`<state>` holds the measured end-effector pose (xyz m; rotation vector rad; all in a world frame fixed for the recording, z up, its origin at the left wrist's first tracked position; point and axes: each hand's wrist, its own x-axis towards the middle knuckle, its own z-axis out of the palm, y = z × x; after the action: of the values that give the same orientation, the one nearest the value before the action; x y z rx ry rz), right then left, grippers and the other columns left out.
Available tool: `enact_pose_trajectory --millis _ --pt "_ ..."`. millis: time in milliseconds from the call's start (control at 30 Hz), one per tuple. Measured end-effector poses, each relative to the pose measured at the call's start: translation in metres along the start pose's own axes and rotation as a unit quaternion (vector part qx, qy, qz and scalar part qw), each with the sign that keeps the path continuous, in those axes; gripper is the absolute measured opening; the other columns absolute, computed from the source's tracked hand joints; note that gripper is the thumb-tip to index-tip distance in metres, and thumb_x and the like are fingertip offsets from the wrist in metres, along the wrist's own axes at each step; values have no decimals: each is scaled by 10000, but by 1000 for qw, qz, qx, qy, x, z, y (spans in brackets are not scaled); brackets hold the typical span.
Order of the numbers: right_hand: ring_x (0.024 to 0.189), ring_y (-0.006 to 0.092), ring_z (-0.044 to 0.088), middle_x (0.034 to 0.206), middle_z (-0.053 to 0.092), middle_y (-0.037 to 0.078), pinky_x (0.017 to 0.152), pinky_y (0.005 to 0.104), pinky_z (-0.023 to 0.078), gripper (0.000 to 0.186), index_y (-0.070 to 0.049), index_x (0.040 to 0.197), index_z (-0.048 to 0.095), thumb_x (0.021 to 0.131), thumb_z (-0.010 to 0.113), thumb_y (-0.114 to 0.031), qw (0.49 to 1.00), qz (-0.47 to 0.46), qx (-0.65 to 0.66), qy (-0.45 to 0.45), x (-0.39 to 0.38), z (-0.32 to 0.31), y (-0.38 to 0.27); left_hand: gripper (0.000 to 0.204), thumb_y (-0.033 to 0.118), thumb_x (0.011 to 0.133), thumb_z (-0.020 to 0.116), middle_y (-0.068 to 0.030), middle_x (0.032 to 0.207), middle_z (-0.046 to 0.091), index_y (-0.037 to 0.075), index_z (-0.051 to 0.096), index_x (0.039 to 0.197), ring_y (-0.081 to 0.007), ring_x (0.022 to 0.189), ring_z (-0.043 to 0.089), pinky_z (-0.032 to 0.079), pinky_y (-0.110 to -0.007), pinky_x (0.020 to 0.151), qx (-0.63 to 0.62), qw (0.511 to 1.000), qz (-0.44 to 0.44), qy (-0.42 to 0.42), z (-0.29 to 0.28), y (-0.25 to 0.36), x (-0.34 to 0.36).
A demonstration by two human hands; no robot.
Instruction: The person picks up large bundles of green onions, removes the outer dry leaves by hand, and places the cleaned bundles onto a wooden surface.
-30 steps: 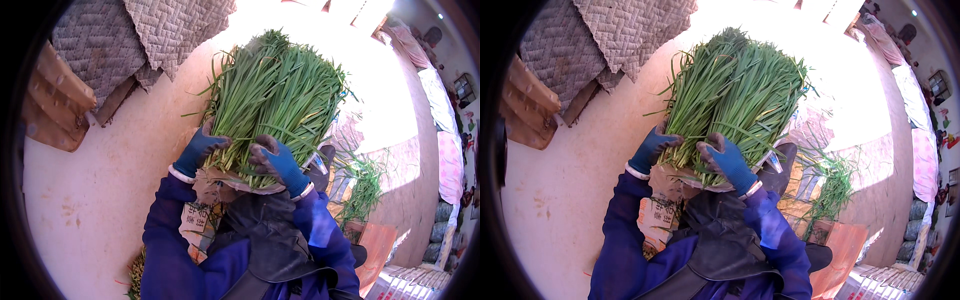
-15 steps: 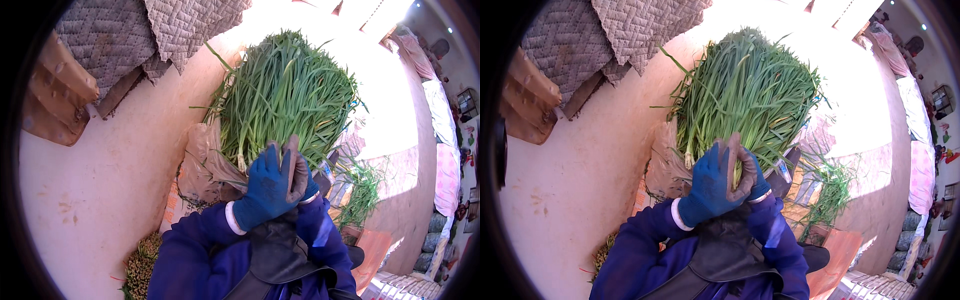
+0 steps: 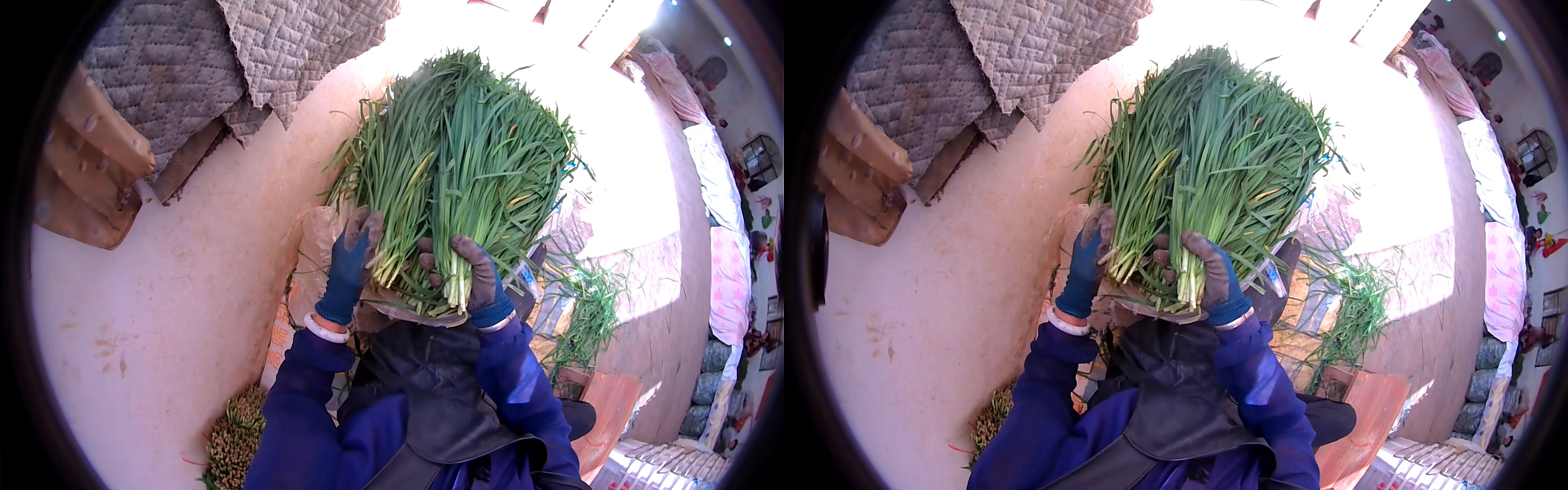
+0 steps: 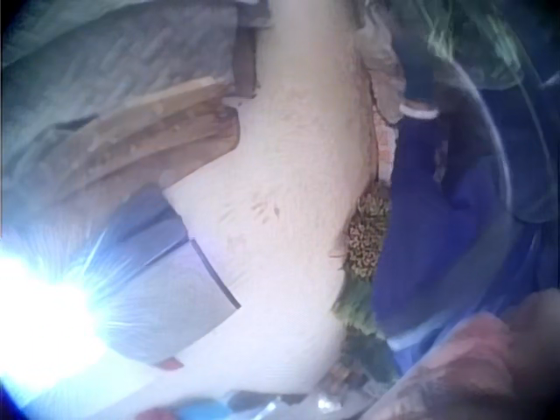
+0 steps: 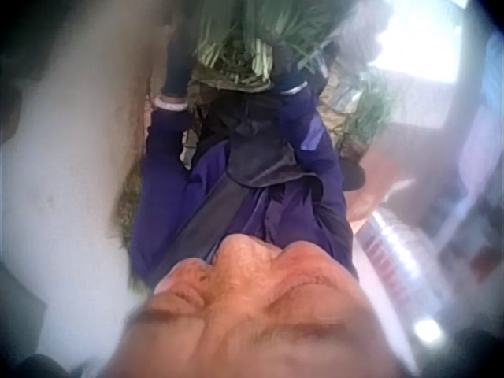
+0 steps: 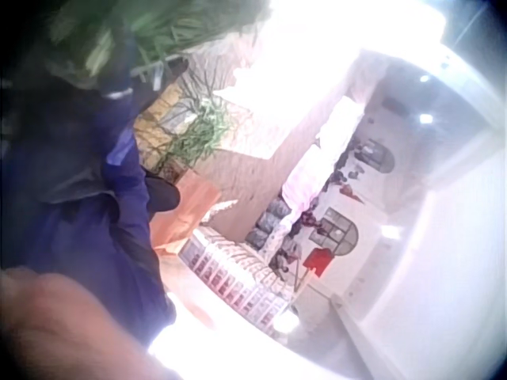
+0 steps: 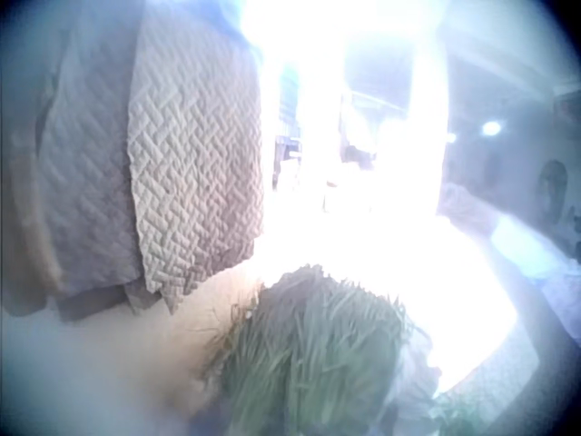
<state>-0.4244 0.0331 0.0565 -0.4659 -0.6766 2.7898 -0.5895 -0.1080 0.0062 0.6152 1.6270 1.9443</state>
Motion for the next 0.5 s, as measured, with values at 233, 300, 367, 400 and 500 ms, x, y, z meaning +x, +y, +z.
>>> enact_pose_trajectory --millis 233,300,367,400,500 --pt "909 191 643 1094 623 161 690 281 564 387 31 1141 539 917 548 -285 996 30 -89 1 -7 -3 -14 898 451 805 642 -282 1297 432 -97 233 1387 -368 1167 489 442 -395 910 443 891 58 -86 32 33 -12" --pt "906 188 642 1100 620 163 691 276 564 406 38 1154 534 914 552 -288 994 15 -106 -16 -13 5 -23 971 553 776 621 -310 1245 439 -89 224 1388 -429 1125 489 460 -440 874 509 853 50 -104 32 28 -12" --pt "893 194 643 1138 600 175 669 272 567 435 51 1185 513 911 555 -284 994 -17 -105 -4 -35 24 -45 1005 513 773 621 -302 1253 432 -113 140 1396 -403 1065 523 457 -430 850 570 813 36 -114 45 38 -17" --pt "885 201 644 1168 582 183 652 270 568 459 61 1209 494 908 556 -280 996 -29 -89 -8 -45 37 -55 1009 518 764 624 -297 1230 446 -116 153 1392 -393 1029 538 464 -433 822 597 793 53 -105 47 36 -21" --pt "900 246 639 1215 523 255 663 296 572 549 90 1287 397 894 558 -258 987 -109 -3 -117 -75 63 -81 983 503 747 639 -274 1154 486 -124 211 1371 -367 937 561 474 -441 748 644 753 56 -119 48 46 -18"
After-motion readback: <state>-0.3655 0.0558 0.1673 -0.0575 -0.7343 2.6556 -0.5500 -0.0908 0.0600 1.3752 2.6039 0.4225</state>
